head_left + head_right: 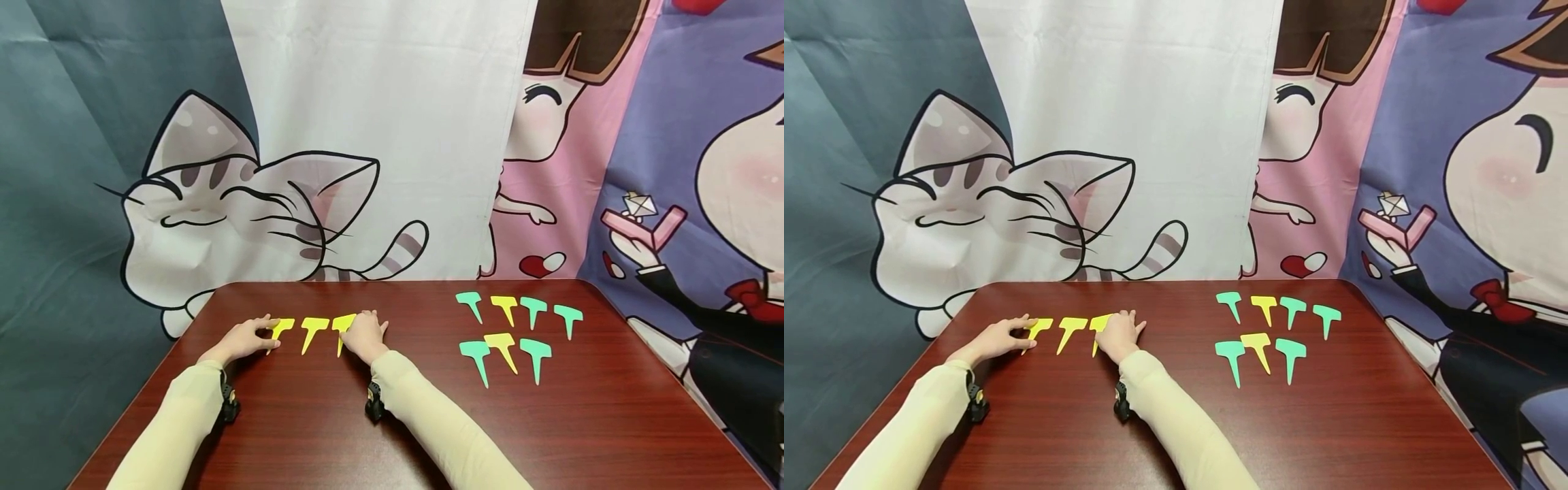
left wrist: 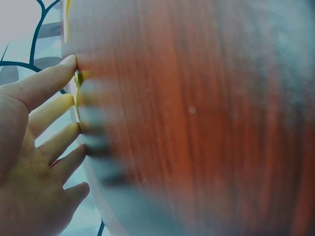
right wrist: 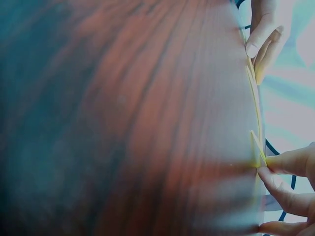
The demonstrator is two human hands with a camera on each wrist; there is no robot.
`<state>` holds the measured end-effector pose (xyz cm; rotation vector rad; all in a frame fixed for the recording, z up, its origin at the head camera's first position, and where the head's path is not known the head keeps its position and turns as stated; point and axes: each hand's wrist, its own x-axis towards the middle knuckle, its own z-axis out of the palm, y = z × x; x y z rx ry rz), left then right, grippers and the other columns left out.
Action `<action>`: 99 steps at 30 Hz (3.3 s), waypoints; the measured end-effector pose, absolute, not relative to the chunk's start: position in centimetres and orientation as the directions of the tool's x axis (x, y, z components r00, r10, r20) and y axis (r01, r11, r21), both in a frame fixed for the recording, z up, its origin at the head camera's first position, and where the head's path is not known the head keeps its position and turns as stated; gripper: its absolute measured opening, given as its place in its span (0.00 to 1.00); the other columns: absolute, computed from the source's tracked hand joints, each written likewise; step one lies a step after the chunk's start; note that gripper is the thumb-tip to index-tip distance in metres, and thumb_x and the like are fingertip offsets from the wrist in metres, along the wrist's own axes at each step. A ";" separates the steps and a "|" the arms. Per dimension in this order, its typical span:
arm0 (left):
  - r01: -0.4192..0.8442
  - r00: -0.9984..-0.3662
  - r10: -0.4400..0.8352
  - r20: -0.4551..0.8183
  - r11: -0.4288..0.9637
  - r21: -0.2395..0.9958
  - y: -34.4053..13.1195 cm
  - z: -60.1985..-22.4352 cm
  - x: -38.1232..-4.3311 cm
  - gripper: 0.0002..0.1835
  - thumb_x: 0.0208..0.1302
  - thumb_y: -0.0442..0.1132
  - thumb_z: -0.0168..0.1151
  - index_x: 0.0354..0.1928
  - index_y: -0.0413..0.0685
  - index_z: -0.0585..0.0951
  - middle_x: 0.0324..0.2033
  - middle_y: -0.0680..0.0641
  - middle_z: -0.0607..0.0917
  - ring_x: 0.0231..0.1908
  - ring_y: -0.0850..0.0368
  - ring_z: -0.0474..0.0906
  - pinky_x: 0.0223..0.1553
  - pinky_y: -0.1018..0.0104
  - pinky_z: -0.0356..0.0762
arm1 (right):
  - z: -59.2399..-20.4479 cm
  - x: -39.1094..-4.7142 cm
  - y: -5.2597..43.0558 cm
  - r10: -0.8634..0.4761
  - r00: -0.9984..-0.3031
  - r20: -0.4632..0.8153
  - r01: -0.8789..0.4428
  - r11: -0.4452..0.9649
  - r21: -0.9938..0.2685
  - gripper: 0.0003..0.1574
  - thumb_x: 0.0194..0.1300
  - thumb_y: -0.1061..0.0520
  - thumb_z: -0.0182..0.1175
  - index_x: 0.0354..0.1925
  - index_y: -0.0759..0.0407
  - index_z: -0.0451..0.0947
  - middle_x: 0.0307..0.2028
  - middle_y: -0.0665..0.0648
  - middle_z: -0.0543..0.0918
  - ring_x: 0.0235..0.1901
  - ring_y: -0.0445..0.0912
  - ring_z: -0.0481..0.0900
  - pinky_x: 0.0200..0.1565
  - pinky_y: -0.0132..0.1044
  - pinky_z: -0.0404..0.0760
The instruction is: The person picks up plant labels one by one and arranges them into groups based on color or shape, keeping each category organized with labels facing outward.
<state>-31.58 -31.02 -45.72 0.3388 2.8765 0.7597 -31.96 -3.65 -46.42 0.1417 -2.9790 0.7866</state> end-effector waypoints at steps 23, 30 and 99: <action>0.177 -0.966 0.246 -0.077 0.851 0.494 -30.9 -45.4 -31.4 0.37 0.58 0.52 0.65 0.66 0.42 0.69 0.69 0.32 0.59 0.68 0.28 0.49 0.62 0.32 0.53 | -46.2 -32.0 -4.0 -0.058 -0.997 0.056 -0.077 0.878 -0.472 0.23 0.55 0.44 0.68 0.38 0.62 0.85 0.58 0.59 0.76 0.67 0.59 0.63 0.63 0.66 0.58; 0.182 -0.965 0.251 -0.075 0.849 0.496 -31.0 -45.5 -31.3 0.37 0.59 0.52 0.65 0.67 0.42 0.69 0.69 0.31 0.59 0.68 0.27 0.49 0.62 0.31 0.53 | -46.3 -32.1 -4.0 -0.066 -0.995 0.069 -0.091 0.877 -0.471 0.22 0.55 0.44 0.68 0.35 0.62 0.85 0.57 0.59 0.77 0.66 0.59 0.64 0.62 0.66 0.59; 0.200 -0.961 0.267 -0.075 0.854 0.481 -31.3 -46.0 -31.8 0.38 0.58 0.54 0.65 0.66 0.43 0.69 0.68 0.31 0.59 0.68 0.28 0.50 0.62 0.32 0.54 | -44.5 -31.1 6.0 -0.137 -0.973 0.187 -0.210 0.864 -0.458 0.27 0.67 0.45 0.56 0.56 0.61 0.76 0.57 0.63 0.76 0.60 0.57 0.71 0.56 0.63 0.68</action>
